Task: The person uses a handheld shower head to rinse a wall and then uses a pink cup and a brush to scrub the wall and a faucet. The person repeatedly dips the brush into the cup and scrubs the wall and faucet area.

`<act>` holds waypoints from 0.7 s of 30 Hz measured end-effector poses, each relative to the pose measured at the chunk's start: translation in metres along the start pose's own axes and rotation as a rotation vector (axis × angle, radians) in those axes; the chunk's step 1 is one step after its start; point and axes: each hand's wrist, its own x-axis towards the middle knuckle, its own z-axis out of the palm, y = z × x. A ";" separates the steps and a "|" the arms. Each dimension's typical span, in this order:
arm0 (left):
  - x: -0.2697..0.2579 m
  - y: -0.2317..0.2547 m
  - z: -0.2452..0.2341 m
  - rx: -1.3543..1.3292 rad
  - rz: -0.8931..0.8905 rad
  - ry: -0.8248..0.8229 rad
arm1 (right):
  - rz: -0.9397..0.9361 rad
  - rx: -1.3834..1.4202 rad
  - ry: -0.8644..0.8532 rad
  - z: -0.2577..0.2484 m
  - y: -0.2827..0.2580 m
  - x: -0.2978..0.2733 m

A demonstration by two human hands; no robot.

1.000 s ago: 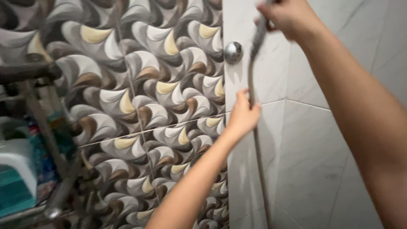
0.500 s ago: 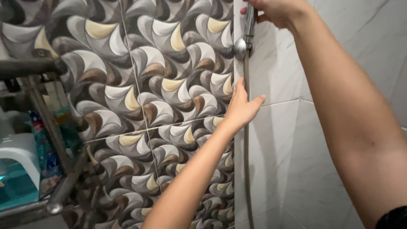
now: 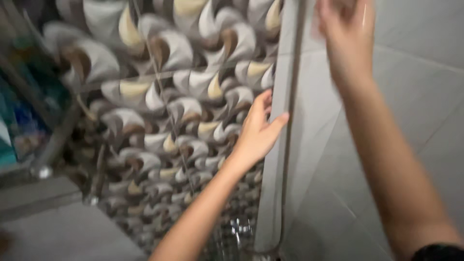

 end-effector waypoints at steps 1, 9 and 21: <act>-0.025 -0.001 -0.008 0.005 -0.119 0.000 | 0.129 0.069 -0.042 0.004 -0.005 -0.046; -0.208 0.000 -0.063 0.282 -0.370 0.024 | 0.704 0.205 -0.190 0.072 0.037 -0.326; -0.433 0.010 -0.111 0.411 -1.030 0.272 | 0.989 0.289 -0.999 0.179 0.036 -0.480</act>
